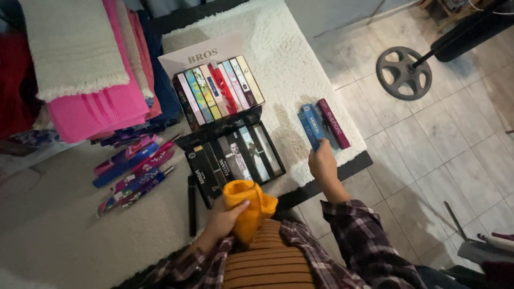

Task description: Cleaning small product tubes with a cloth and organizing them into a display case and protective sleeves

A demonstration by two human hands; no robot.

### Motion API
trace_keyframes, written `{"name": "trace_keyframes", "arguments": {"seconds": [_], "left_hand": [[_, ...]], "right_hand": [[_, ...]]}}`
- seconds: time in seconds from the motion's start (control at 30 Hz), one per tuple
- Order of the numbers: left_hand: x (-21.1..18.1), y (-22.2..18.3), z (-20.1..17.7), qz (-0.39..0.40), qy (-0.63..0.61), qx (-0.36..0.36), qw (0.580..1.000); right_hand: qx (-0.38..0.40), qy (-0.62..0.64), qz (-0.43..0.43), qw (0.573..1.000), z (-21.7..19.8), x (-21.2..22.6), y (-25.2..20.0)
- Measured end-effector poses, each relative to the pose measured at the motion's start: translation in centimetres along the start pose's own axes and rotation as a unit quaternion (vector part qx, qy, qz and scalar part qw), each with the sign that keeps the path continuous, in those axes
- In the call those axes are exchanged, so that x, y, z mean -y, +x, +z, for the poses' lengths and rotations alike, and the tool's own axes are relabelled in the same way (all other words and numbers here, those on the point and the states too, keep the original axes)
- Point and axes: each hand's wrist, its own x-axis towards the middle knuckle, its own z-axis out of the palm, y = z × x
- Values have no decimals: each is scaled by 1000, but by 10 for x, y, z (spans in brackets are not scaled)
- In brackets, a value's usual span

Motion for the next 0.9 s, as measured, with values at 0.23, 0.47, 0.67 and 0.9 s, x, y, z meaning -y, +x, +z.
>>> {"name": "trace_keyframes", "arguments": {"seconds": [0.23,0.47,0.67,0.9], "left_hand": [[37,-1,-17,-22,-176,-63,982],[55,2,-12,17,-129,12,991],[46,-2,-12,-7,-119,23,993],[52,-4,-21,-61,-289,-2,955]], "right_hand": [[-134,-87,-126,979,29,-24,25],[-120,-97,-92,984,54,-39,31],[-110,-110,-59,986,50,-40,31],[-81,-2,-142,987,39,21,-3]]}}
